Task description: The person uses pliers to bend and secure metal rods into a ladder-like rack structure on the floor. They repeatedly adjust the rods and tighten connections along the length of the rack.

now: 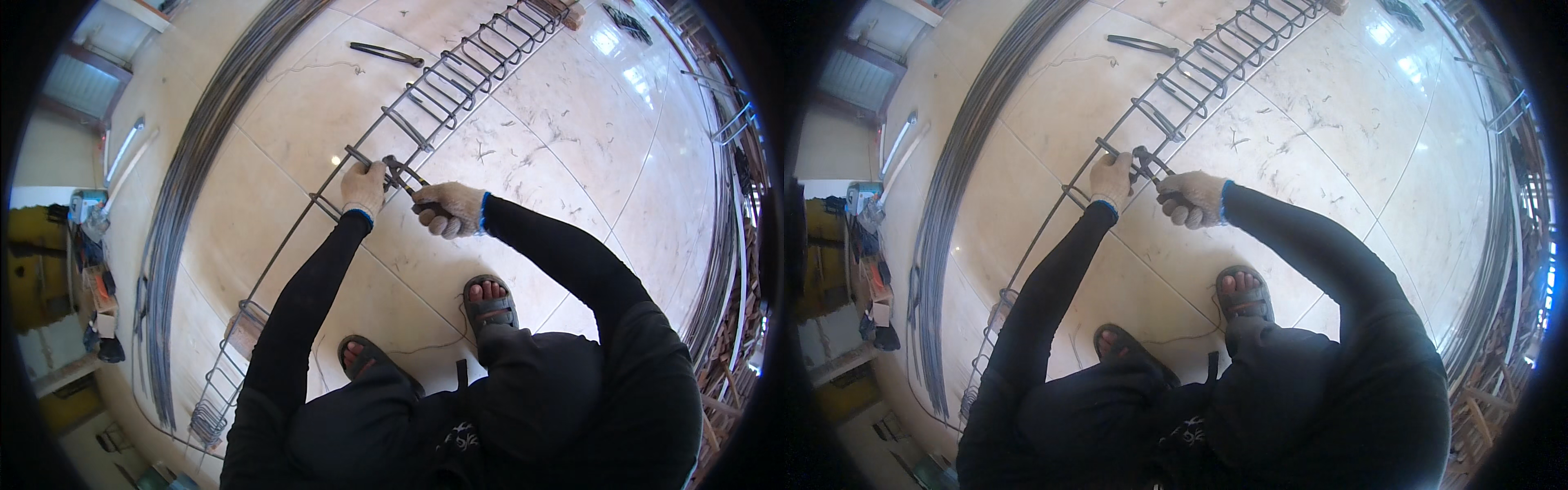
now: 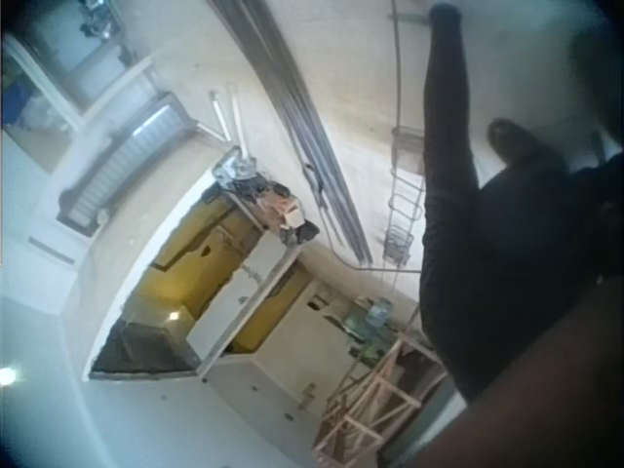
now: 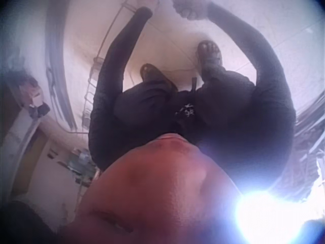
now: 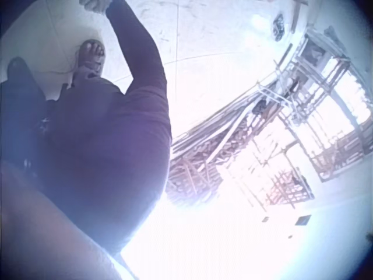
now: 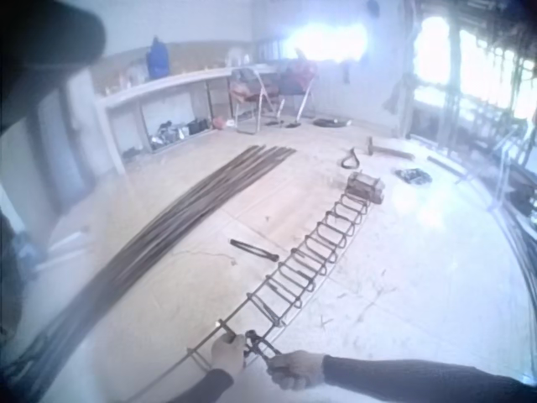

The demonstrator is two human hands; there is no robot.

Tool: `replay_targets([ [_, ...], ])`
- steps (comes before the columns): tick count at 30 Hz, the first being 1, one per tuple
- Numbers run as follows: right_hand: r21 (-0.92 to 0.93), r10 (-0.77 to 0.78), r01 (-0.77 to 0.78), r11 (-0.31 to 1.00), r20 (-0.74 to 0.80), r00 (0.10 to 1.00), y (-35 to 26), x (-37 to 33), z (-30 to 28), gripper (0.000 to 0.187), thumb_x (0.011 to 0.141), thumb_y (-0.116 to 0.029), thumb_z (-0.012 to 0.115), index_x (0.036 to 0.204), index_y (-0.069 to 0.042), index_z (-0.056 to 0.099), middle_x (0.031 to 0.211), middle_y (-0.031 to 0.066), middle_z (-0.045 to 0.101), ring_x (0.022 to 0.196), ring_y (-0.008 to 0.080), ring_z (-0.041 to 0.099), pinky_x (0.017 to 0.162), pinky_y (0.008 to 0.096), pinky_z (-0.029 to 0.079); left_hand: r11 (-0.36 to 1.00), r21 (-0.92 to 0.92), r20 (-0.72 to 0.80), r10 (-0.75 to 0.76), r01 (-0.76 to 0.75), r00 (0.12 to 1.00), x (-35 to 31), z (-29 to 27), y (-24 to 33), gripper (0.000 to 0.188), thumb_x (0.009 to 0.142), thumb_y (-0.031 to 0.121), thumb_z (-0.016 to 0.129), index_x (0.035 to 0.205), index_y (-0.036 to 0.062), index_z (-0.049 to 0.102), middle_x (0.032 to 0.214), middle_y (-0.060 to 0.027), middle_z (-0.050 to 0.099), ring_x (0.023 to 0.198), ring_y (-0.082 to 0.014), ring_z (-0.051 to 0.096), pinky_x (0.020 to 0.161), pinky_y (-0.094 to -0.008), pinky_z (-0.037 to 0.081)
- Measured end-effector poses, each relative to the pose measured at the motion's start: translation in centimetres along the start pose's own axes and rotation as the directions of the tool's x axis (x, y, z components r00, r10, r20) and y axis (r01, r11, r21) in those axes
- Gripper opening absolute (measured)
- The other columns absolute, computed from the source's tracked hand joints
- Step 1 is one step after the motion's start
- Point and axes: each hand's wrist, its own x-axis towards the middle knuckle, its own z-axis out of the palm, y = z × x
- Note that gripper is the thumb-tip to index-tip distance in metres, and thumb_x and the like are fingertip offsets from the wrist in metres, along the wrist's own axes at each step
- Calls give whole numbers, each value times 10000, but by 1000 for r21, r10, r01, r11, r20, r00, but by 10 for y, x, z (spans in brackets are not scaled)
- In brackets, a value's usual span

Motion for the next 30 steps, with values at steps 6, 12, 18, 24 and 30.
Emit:
replay_targets([
  [6,-77,-19,11,997,-104,994,-8,-4,3,257,1046,-312,654,950,-79,601,727,22,602,504,93,538,349,205,298,999,46,0,-16,16,1000,-1,0,-1,340,974,314,691,948,-24,714,744,-61,645,582,-166,641,447,-341,510],
  [12,-152,-114,91,984,-156,981,-6,-6,-2,271,1047,-319,678,947,-82,595,716,12,588,539,98,563,361,204,327,1000,16,-27,-23,24,999,-6,2,0,358,980,324,694,946,-31,718,736,-99,672,577,-184,658,471,-360,512],
  [18,-366,-187,51,929,-348,919,25,-22,11,342,1041,-331,635,1058,8,680,793,111,715,569,206,688,414,275,440,913,316,-179,322,-256,930,-27,-26,-9,401,966,382,779,1095,4,741,1005,-162,786,968,-342,758,889,-466,589],
  [24,-759,-634,41,650,-512,580,106,-23,-39,319,1056,-244,601,1020,71,637,721,168,701,596,263,715,555,418,590,793,453,-166,523,-407,836,-55,-123,-7,909,786,334,946,1514,-1,517,1493,-218,620,1368,-386,603,1110,-450,520],
  [30,-931,-778,-246,269,-360,515,152,-28,-55,280,1030,-240,615,1108,28,644,845,294,735,853,500,738,777,576,573,658,698,186,214,-283,959,-77,-137,7,1311,607,452,1021,1619,-42,350,1632,-243,465,1542,-366,439,1271,-478,370],
])
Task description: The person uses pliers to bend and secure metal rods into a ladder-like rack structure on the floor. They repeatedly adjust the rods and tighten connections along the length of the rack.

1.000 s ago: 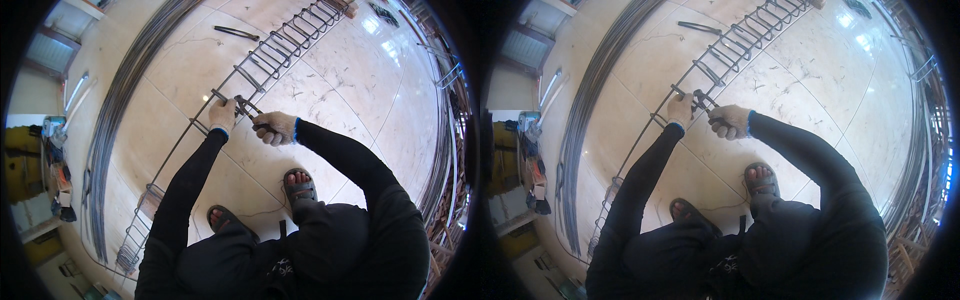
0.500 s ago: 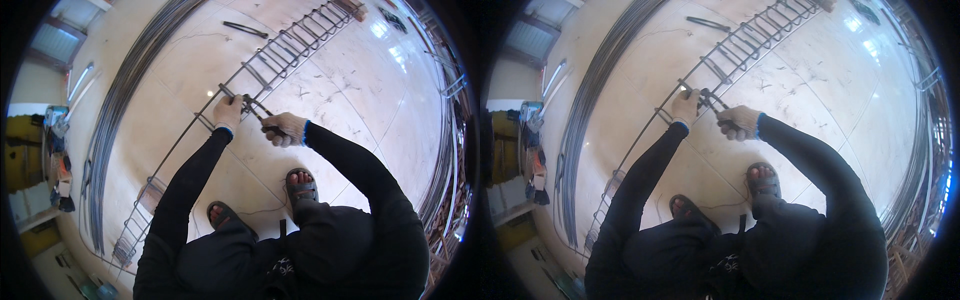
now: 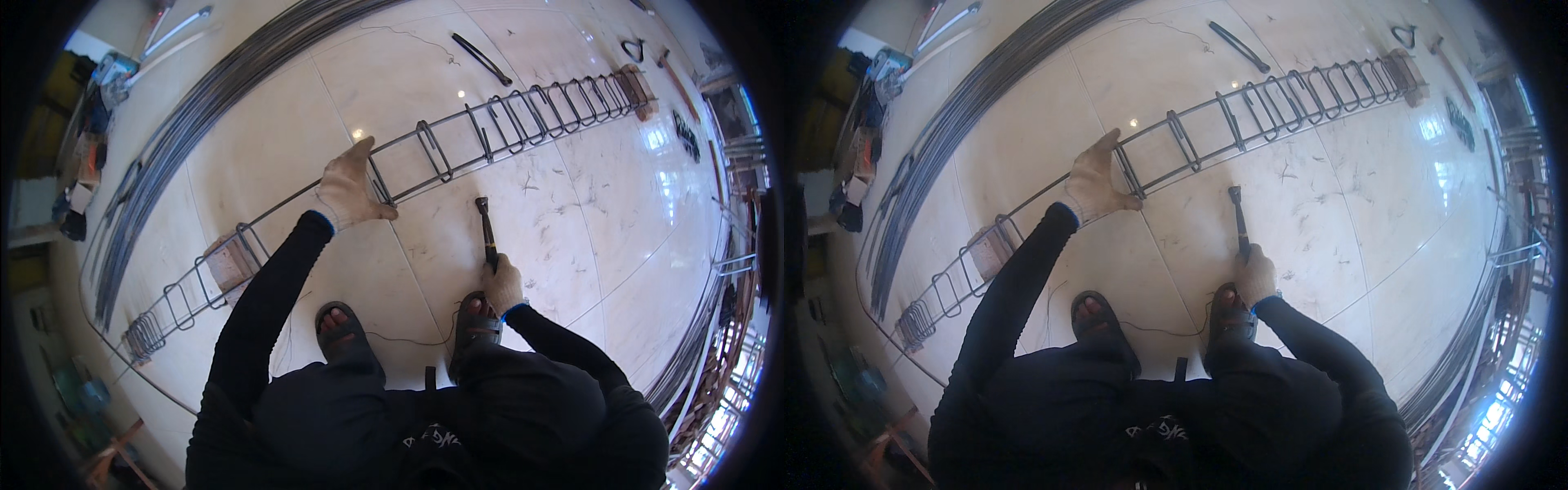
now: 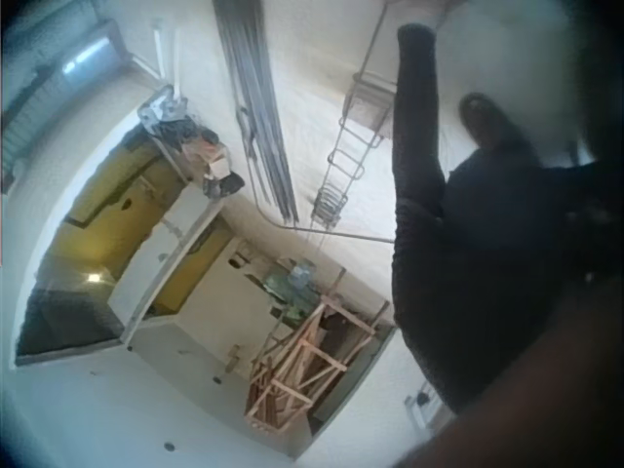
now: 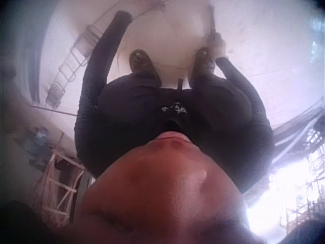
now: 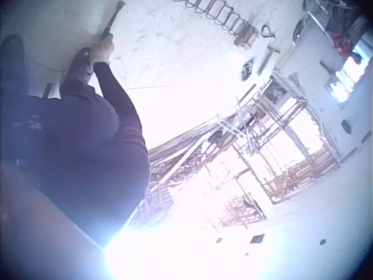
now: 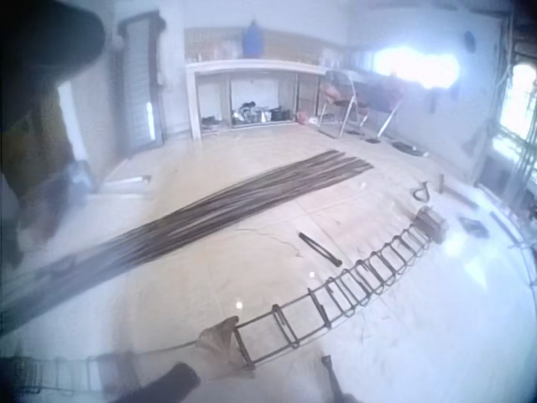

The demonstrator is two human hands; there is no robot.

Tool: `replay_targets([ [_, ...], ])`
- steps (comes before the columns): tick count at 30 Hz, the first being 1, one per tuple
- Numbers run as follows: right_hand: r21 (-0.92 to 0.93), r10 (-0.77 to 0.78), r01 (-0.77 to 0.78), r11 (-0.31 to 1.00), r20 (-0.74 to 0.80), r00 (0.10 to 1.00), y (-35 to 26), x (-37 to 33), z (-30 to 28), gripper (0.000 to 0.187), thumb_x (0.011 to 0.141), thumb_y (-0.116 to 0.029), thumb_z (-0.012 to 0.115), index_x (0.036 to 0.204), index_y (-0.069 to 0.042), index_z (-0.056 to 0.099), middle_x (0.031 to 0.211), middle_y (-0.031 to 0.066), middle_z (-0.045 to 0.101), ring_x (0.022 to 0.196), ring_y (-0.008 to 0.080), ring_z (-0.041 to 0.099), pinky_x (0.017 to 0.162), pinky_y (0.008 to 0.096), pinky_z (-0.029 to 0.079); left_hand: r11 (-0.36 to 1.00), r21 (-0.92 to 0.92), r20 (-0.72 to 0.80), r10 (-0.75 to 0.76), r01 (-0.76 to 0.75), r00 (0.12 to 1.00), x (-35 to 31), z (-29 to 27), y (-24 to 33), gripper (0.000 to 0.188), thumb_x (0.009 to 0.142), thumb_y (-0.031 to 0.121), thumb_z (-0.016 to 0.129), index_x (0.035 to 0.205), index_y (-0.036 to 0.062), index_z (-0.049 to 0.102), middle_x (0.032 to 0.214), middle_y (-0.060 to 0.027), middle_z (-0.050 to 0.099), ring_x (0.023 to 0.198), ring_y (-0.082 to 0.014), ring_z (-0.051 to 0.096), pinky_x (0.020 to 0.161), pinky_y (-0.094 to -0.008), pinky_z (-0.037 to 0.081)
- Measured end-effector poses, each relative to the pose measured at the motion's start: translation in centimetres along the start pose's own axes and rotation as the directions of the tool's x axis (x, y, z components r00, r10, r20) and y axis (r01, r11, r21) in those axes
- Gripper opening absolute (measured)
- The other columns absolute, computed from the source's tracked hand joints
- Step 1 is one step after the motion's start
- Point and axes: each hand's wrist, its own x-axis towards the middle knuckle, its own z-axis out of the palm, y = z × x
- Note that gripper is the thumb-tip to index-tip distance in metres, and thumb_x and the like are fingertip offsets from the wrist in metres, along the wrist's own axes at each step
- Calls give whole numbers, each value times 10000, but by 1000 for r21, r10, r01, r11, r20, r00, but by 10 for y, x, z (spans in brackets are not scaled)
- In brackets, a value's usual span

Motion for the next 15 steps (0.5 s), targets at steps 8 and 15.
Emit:
replay_targets([
  [8,-158,-5,27,987,137,991,-8,17,-7,334,989,-257,607,1167,25,634,921,308,748,910,484,747,808,571,578,978,209,-96,42,-21,994,-2,17,9,1258,641,526,966,1622,2,379,1616,-230,470,1488,-391,479,1266,-499,342],
  [15,469,157,-365,804,424,892,-42,1,-14,232,993,-129,588,1168,11,647,896,133,727,772,219,725,641,355,588,984,178,-91,22,-5,996,-6,24,1,1143,652,503,947,1583,50,463,1621,-221,440,1483,-415,450,1262,-515,343],
])
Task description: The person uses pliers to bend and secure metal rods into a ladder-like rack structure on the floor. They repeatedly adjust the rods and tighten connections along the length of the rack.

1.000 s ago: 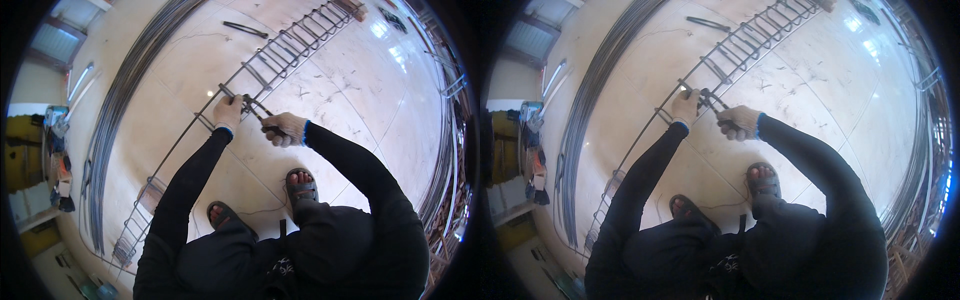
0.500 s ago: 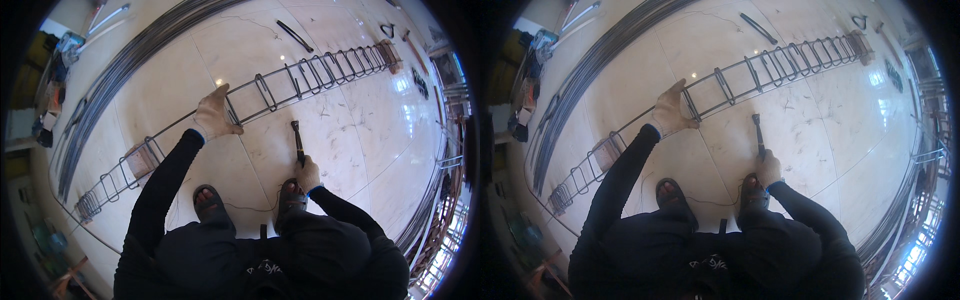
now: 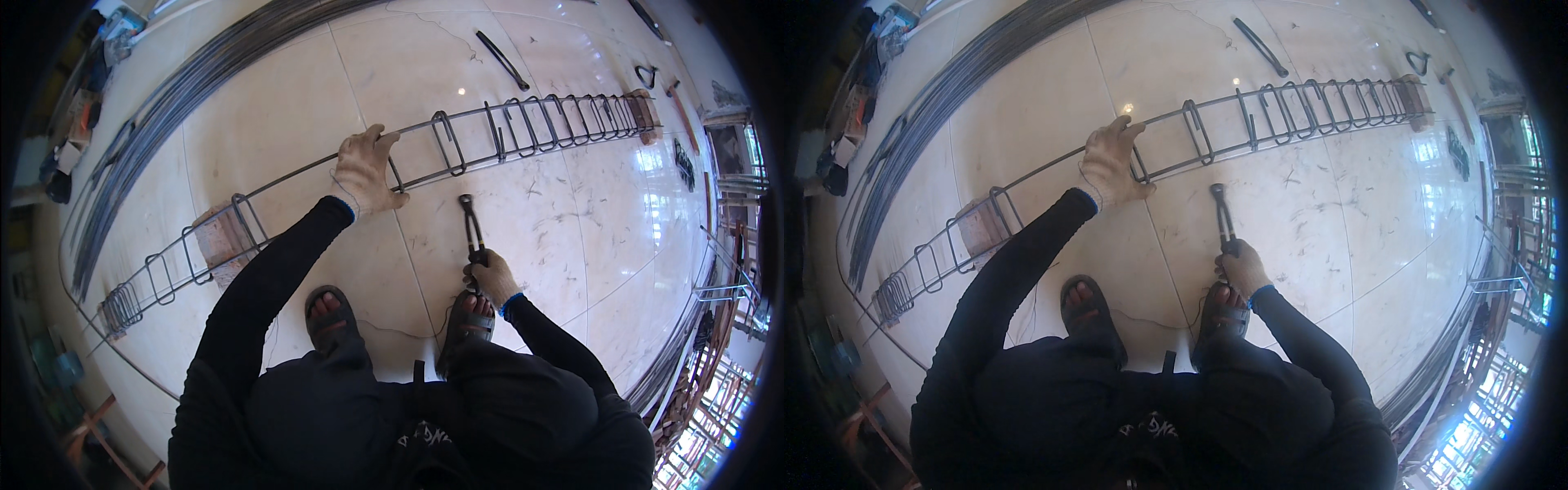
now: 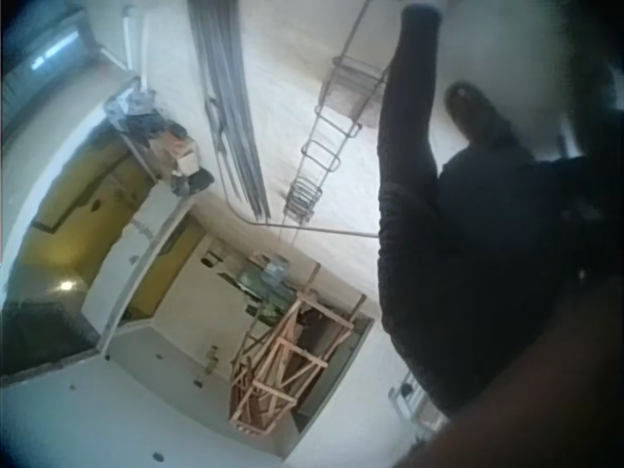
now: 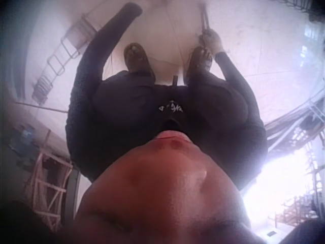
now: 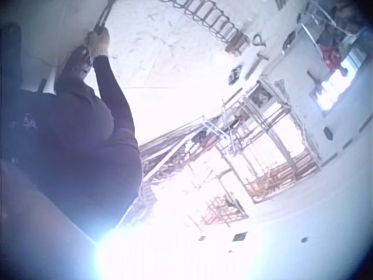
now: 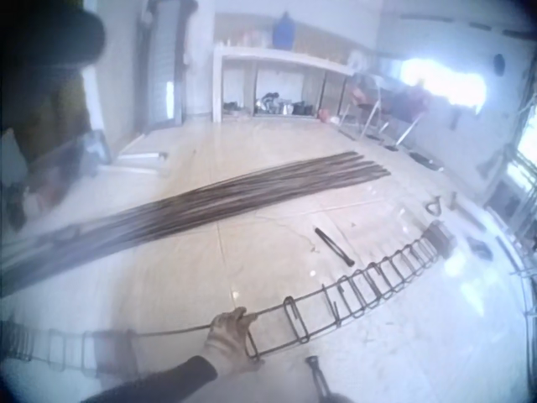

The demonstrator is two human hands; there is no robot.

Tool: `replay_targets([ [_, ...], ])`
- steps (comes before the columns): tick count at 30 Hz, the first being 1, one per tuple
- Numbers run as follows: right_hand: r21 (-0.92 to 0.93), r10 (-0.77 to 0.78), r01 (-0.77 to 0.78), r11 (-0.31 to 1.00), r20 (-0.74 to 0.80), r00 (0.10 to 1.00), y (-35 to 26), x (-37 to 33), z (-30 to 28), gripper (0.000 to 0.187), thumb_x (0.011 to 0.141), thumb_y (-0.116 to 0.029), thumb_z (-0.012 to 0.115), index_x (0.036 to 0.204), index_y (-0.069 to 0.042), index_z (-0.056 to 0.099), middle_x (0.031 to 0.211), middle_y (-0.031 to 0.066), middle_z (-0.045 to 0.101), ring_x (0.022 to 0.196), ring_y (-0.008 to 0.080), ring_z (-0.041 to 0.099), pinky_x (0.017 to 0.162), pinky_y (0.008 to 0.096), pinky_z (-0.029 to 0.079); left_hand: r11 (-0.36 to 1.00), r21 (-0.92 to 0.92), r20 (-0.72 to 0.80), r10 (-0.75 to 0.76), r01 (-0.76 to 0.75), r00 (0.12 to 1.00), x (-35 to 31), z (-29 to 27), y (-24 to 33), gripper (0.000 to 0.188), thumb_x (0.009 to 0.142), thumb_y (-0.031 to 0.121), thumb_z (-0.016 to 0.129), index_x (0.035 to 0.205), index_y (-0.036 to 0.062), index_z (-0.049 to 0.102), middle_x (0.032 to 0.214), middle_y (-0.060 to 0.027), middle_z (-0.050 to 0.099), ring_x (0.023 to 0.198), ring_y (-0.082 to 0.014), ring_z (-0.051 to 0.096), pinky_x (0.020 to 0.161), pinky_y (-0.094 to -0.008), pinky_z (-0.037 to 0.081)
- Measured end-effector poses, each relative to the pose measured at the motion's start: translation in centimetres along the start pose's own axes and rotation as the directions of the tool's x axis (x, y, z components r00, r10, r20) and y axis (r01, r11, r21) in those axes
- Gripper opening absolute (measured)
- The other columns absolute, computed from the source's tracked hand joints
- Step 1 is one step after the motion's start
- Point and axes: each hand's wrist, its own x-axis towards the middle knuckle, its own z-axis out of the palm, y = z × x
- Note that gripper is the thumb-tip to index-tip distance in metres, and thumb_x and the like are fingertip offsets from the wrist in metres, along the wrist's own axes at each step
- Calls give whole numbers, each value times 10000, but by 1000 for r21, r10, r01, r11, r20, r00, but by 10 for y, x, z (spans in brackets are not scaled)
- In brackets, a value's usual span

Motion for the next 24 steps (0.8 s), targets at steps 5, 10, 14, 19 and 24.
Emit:
replay_targets([
  [5,-52,51,-41,998,199,979,-57,-34,22,205,1016,-156,638,1117,22,653,868,98,706,658,183,675,591,331,574,999,35,-24,6,-5,1000,0,9,-7,1048,658,512,945,1515,66,539,1624,-204,436,1485,-426,431,1273,-507,337],
  [10,-50,-76,84,995,159,984,-90,-42,31,234,1016,-196,667,1075,30,667,836,96,703,646,174,677,573,328,573,998,52,63,-21,18,998,5,-4,0,1059,642,530,966,1503,68,558,1651,-199,414,1518,-425,400,1293,-498,315],
  [14,-10,-113,116,993,184,976,-106,-22,18,231,1018,-151,676,1110,54,622,822,110,704,626,179,692,536,330,565,988,139,14,-63,60,998,0,-5,16,1112,628,536,986,1521,47,539,1644,-217,432,1542,-402,394,1306,-499,290],
  [19,169,-226,202,965,139,964,-154,-20,15,262,993,-102,663,1141,98,581,851,159,706,633,220,704,569,355,599,995,58,-98,-70,75,993,-4,4,4,1184,631,536,984,1553,-3,475,1615,-236,464,1524,-370,434,1299,-497,290],
  [24,91,-130,101,991,415,900,-158,-26,36,279,1008,-176,684,1110,73,607,866,143,698,664,222,712,626,368,652,996,46,-71,-72,76,995,-1,7,4,1224,610,511,990,1567,-20,443,1586,-228,496,1497,-367,469,1266,-487,334],
])
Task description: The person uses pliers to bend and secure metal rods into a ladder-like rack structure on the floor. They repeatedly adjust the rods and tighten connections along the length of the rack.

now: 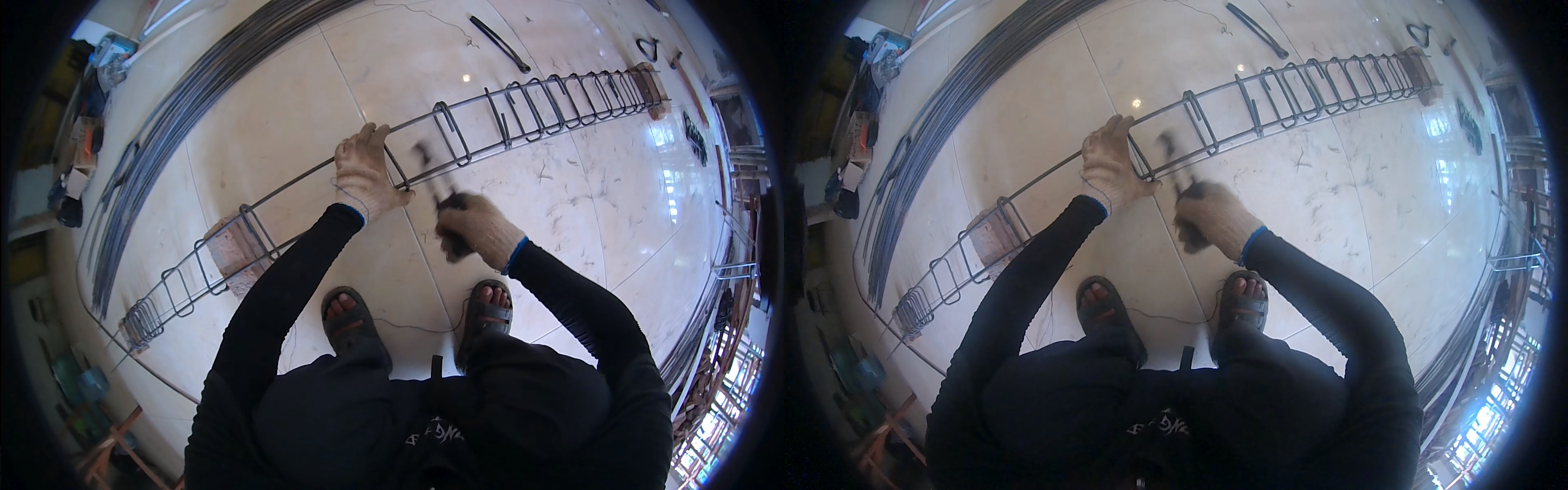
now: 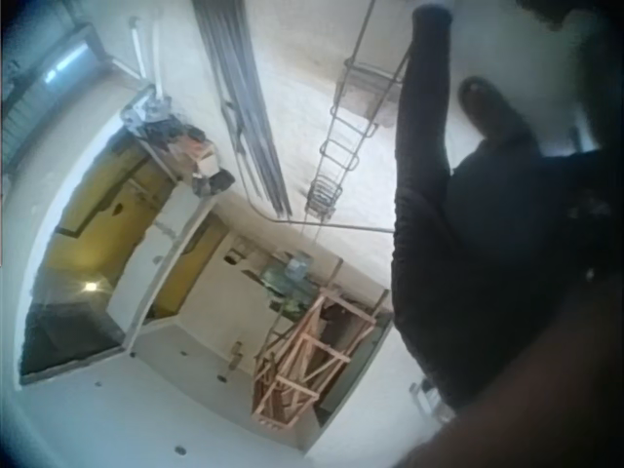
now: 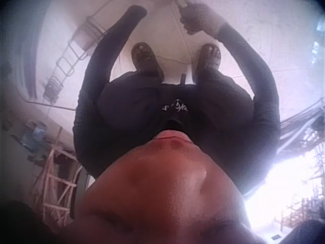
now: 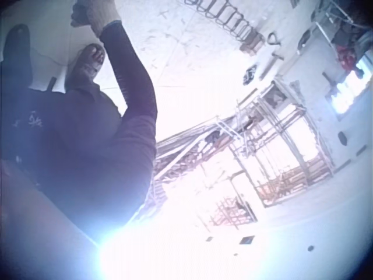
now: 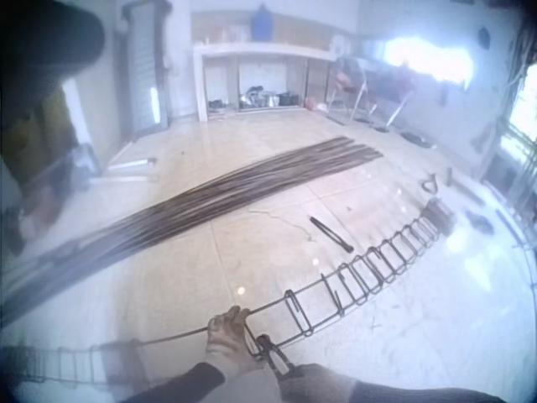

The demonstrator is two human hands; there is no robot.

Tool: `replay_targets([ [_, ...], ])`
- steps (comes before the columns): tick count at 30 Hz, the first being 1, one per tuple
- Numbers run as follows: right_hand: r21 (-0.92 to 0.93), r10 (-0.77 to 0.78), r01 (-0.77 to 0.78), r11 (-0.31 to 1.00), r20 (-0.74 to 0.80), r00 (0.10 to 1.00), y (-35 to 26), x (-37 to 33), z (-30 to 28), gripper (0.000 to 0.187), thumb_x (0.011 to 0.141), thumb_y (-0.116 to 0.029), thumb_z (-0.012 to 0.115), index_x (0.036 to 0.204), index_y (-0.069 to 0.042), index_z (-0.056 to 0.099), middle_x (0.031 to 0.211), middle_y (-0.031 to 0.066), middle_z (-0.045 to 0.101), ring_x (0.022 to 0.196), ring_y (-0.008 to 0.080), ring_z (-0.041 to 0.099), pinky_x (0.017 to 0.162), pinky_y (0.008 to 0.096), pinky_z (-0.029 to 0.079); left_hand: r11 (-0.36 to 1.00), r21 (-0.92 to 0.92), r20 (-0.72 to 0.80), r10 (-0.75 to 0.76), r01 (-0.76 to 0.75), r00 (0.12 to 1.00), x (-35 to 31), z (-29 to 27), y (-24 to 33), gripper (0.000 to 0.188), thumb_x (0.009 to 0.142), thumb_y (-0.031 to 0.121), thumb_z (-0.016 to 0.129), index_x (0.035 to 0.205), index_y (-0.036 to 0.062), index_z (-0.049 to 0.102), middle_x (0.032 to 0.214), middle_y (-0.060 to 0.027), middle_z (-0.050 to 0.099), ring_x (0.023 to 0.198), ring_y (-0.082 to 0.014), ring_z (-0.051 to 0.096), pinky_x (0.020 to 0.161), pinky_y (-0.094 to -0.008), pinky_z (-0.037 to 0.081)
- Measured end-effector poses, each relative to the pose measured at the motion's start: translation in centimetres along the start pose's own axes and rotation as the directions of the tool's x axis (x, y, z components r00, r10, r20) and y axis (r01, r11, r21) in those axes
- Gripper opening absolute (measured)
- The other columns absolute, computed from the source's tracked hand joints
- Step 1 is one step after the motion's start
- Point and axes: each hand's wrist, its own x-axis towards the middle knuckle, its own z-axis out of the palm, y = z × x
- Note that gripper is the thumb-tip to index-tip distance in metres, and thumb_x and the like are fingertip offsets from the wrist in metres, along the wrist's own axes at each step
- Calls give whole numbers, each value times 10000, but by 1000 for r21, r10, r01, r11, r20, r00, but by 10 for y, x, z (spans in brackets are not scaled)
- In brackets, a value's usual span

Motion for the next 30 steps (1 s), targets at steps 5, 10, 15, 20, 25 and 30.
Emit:
replay_targets([
  [5,176,18,-4,984,-73,997,1,10,-4,243,1015,-160,640,985,81,665,825,153,712,729,253,763,663,376,657,1000,-12,-4,-1,1,1000,1,-8,-1,1174,608,480,985,1541,-16,472,1559,-231,514,1450,-369,520,1209,-483,407],
  [10,15,199,-202,979,103,975,-5,5,19,273,1051,-236,658,1152,16,635,902,114,705,679,208,714,567,370,624,999,-37,29,14,-12,999,4,-8,-2,1138,610,466,982,1529,4,494,1552,-240,514,1432,-375,537,1177,-481,442],
  [15,268,197,-163,950,-106,975,-6,22,7,258,1037,-216,674,1118,29,651,891,126,701,704,233,732,559,385,616,999,38,-52,27,-25,998,-1,0,-4,1151,603,472,988,1541,26,494,1577,-248,493,1465,-391,504,1196,-478,424],
  [20,177,258,-296,938,211,943,-12,27,-17,278,1062,-232,642,1145,32,653,880,104,692,690,196,712,545,352,590,1000,24,158,-11,8,987,5,-16,2,1252,630,613,965,1614,51,432,1673,-229,398,1573,-353,377,1272,-480,318],
  [25,80,165,-164,983,1,986,-17,35,8,236,1079,-228,614,1085,3,662,815,60,660,619,139,640,484,292,496,998,61,82,2,-7,997,3,-9,-1,1265,632,635,964,1611,33,437,1677,-234,403,1566,-365,392,1272,-485,328],
  [30,167,210,-208,964,3,978,-27,27,-4,241,1077,-236,614,1103,-3,667,814,54,671,625,131,645,463,270,483,1000,23,137,-5,2,991,6,-11,-2,1286,635,620,971,1627,28,405,1701,-240,357,1590,-371,343,1294,-486,288],
])
